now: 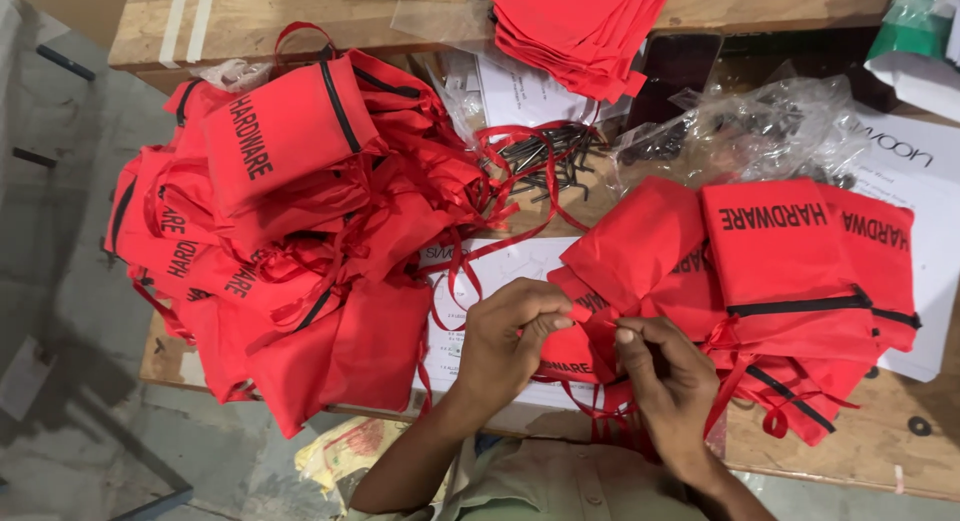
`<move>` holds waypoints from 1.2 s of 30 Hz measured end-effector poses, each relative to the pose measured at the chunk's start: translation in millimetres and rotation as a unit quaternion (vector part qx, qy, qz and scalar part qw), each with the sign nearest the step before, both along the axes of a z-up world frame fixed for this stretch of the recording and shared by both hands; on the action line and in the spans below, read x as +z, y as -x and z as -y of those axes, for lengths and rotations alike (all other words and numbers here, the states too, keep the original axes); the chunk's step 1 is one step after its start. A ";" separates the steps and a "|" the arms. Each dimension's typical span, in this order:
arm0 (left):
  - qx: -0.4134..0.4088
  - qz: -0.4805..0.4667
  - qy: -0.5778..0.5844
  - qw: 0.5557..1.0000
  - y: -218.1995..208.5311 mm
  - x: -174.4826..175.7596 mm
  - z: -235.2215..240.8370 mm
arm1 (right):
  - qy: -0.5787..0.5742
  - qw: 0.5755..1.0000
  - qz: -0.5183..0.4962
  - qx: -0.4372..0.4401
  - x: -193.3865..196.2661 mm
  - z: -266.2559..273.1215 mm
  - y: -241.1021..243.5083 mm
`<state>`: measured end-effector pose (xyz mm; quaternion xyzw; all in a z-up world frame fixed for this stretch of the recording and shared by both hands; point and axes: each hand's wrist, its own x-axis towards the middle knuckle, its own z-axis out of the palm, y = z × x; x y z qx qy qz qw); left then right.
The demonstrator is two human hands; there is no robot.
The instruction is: The person sits at a low workbench and threads red ribbon straps through the seams of small red zippered pouches, pulling the ribbon through and gathering finished pouches into a pile. At the end the person writes on a paper document on the bench.
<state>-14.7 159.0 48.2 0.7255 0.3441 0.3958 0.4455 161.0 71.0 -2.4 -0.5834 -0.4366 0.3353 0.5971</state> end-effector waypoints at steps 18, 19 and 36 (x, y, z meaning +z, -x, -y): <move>0.015 0.047 0.067 0.997 4.6 -9.0 -6.0 | 0.035 0.992 -0.097 0.068 -2.2 -18.6 13.6; 0.015 0.037 0.051 0.998 3.5 -5.4 -5.3 | 0.031 0.992 -0.097 0.073 -2.5 -18.9 12.8; -0.019 0.005 0.049 0.999 5.9 5.0 0.1 | -0.011 0.972 -0.162 0.172 -8.8 -24.6 -7.2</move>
